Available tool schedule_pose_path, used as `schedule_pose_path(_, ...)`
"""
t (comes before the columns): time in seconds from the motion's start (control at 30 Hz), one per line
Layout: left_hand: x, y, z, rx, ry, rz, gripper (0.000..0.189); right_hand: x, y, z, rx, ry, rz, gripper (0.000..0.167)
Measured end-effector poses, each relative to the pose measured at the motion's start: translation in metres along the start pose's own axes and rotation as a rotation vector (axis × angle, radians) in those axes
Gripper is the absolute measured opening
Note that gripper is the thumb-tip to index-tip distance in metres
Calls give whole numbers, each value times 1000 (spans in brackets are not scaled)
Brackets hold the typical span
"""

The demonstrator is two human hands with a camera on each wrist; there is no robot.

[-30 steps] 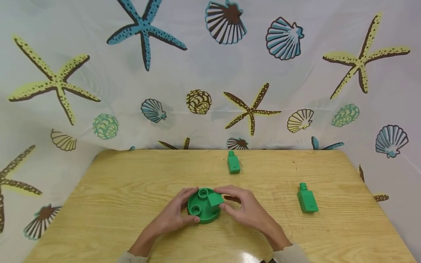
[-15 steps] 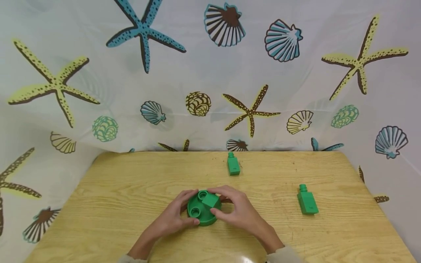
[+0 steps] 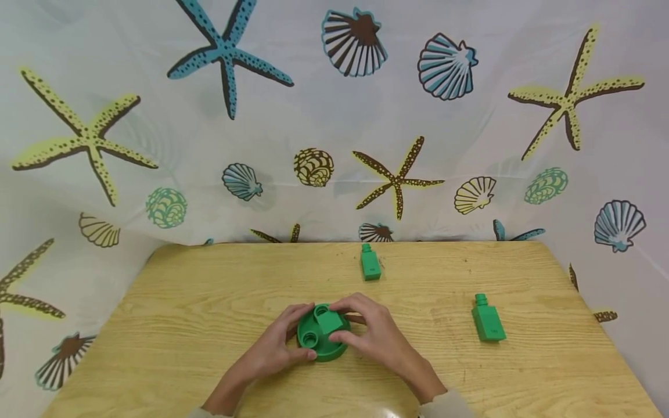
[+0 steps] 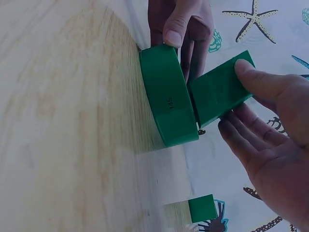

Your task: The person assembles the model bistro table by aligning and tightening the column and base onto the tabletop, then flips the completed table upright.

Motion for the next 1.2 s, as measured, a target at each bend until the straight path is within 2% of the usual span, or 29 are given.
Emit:
schedule_pose_path(0.1,0,0,0,0,2,3,86,1,0,0,-14,-13,0,40)
schedule_pose_path(0.33,0,0,0,-6,23,3,86,4,0,5,-51,72,29,38)
schedule_pose_path(0.57,0,1,1,-12,27,7,85,1,-1,4,-3,153,24,52)
schedule_pose_path(0.73,1,1,0,-12,39,12,85,-2,-4,3,18,197,2,50)
schedule_pose_path(0.83,1,1,0,-13,39,16,85,-1,-5,4,1,212,-5,49)
schedule_pose_path(0.97,1,0,-1,-8,26,18,85,4,-4,6,-30,180,0,46)
schedule_pose_path(1.2,1,0,-1,6,25,17,86,11,0,9,-73,21,10,39)
Point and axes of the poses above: each hand's wrist, its own y-axis away from the middle knuckle, its own x-axis out of the back of the hand, z = x × y, the point moved 8 cm from there along -y, towards the middle knuckle, and after that the axes turned 1 degree about y, right-handed, at the moved point
